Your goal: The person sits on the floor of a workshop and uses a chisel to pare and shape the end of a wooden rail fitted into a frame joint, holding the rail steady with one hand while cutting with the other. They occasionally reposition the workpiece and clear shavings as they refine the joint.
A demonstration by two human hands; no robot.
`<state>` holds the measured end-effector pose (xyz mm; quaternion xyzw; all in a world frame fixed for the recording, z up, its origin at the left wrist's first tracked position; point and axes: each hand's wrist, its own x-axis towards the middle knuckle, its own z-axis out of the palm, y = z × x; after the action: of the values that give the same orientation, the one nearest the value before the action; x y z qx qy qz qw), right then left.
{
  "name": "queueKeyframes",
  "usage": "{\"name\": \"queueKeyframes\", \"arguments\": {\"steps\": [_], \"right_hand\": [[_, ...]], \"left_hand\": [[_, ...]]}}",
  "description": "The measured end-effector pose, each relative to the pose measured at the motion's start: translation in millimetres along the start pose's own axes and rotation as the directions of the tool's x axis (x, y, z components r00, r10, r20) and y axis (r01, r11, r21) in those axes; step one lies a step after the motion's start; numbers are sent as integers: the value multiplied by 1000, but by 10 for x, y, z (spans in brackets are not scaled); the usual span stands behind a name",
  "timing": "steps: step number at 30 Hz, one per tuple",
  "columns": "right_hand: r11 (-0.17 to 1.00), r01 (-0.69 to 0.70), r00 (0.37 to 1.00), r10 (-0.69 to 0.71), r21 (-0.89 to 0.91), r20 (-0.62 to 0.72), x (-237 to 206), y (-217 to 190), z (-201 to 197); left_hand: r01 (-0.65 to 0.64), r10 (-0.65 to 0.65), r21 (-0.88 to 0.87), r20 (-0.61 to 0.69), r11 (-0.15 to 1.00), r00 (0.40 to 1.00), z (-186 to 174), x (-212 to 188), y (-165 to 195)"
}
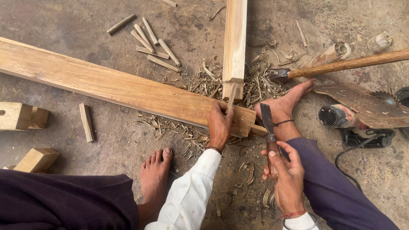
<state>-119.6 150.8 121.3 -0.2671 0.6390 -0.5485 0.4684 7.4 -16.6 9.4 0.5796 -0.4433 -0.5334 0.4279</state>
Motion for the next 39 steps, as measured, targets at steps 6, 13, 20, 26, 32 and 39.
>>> {"name": "queueKeyframes", "arguments": {"steps": [6, 13, 20, 26, 32, 39], "right_hand": [[992, 11, 997, -1, -128, 72, 189, -71, 215], [979, -44, 976, 85, -199, 202, 480, -15, 451], [970, -18, 983, 62, -243, 174, 478, 34, 372], [945, -18, 990, 63, -326, 128, 443, 38, 384], [874, -25, 991, 87, -485, 105, 108, -41, 403], [850, -57, 998, 54, -524, -20, -106, 22, 565]], "left_hand": [[-107, 139, 208, -145, 972, 980, 99, 59, 13], [-153, 160, 93, -80, 984, 984, 107, 10, 3], [-90, 127, -337, 88, 937, 988, 53, -37, -181], [-6, 29, -340, 64, 941, 998, 176, -58, -188], [13, -18, -265, -19, 964, 1000, 184, -97, -142], [-126, 105, -101, -185, 987, 977, 249, -138, -227]]}}
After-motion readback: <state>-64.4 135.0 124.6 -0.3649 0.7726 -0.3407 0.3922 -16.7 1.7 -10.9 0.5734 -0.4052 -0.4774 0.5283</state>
